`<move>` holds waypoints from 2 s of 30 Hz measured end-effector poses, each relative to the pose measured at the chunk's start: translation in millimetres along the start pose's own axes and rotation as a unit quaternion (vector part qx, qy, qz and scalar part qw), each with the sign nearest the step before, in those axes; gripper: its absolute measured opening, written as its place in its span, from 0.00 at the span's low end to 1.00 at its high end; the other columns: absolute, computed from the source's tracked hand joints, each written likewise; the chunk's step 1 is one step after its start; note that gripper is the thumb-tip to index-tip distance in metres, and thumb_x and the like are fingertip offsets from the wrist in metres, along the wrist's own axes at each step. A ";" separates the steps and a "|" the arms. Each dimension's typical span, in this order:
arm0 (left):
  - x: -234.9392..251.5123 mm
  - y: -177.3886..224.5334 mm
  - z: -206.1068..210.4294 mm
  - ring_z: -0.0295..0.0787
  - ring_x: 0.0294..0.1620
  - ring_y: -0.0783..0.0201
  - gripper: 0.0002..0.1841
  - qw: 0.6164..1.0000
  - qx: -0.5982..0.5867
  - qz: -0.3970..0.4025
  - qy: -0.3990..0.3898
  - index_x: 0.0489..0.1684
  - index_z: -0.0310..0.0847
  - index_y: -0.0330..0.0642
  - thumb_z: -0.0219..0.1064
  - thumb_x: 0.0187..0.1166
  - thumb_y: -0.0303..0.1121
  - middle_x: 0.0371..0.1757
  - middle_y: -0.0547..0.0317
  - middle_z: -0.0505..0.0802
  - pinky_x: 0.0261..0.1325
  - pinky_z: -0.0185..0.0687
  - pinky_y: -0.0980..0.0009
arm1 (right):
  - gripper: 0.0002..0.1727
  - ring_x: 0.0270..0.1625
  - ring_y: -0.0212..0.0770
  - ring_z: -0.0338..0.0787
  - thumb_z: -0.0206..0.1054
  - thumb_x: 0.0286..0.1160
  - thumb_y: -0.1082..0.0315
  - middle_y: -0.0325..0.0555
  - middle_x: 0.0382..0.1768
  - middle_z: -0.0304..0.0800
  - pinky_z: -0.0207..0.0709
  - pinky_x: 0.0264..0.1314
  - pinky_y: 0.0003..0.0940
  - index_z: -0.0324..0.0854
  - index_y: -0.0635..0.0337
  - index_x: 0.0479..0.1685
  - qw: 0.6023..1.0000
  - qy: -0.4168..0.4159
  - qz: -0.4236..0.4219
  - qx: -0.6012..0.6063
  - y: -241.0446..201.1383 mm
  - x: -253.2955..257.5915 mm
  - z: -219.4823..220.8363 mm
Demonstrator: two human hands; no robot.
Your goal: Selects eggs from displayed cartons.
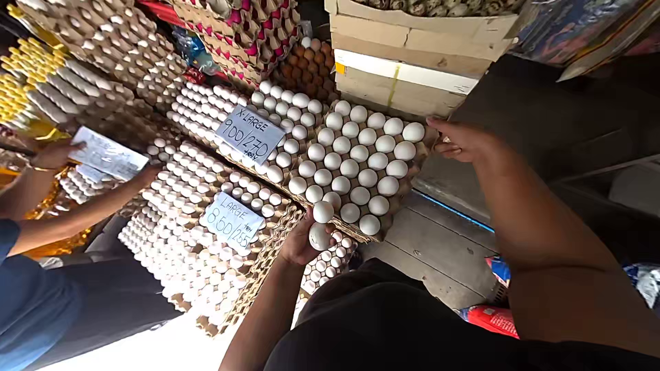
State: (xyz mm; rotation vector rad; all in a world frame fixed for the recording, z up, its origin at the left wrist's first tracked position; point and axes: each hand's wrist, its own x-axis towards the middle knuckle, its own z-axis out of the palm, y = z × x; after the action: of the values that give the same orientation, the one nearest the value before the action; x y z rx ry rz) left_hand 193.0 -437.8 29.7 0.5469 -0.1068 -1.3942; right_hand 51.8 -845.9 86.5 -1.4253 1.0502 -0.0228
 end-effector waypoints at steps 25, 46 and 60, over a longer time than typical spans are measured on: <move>3.4 4.9 -4.6 0.91 0.35 0.59 0.29 0.998 -0.049 -0.008 -0.027 0.62 0.81 0.39 0.69 0.78 0.56 0.39 0.49 0.91 0.39 0.90 0.67 | 0.29 0.07 0.21 0.52 0.52 0.85 0.33 0.27 0.09 0.60 0.46 0.07 0.16 0.72 0.41 0.20 0.991 -0.128 0.020 0.033 -28.3 21.9 -0.1; -0.6 3.7 -6.0 0.93 0.35 0.57 0.29 0.998 -0.058 0.012 -0.028 0.63 0.82 0.37 0.72 0.76 0.53 0.41 0.47 0.92 0.39 0.92 0.65 | 0.63 0.83 0.72 0.71 0.38 0.71 0.14 0.71 0.80 0.73 0.61 0.79 0.76 0.73 0.67 0.81 0.939 0.010 -0.005 -0.343 -70.0 -9.2 31.4; -16.9 -4.8 -14.9 0.91 0.35 0.63 0.30 1.000 0.001 -0.002 -0.028 0.64 0.83 0.40 0.73 0.74 0.56 0.41 0.53 0.92 0.41 0.91 0.68 | 0.28 0.68 0.68 0.87 0.70 0.82 0.45 0.63 0.61 0.91 0.74 0.66 0.76 0.86 0.54 0.71 0.797 0.104 -0.229 -0.549 -52.5 -44.5 45.1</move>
State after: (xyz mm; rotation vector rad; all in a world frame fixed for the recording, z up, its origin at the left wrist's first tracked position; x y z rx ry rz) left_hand 191.2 -417.6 18.8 0.5095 -0.1515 -1.4145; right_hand 82.2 -796.4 144.7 -2.7818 0.8651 0.1018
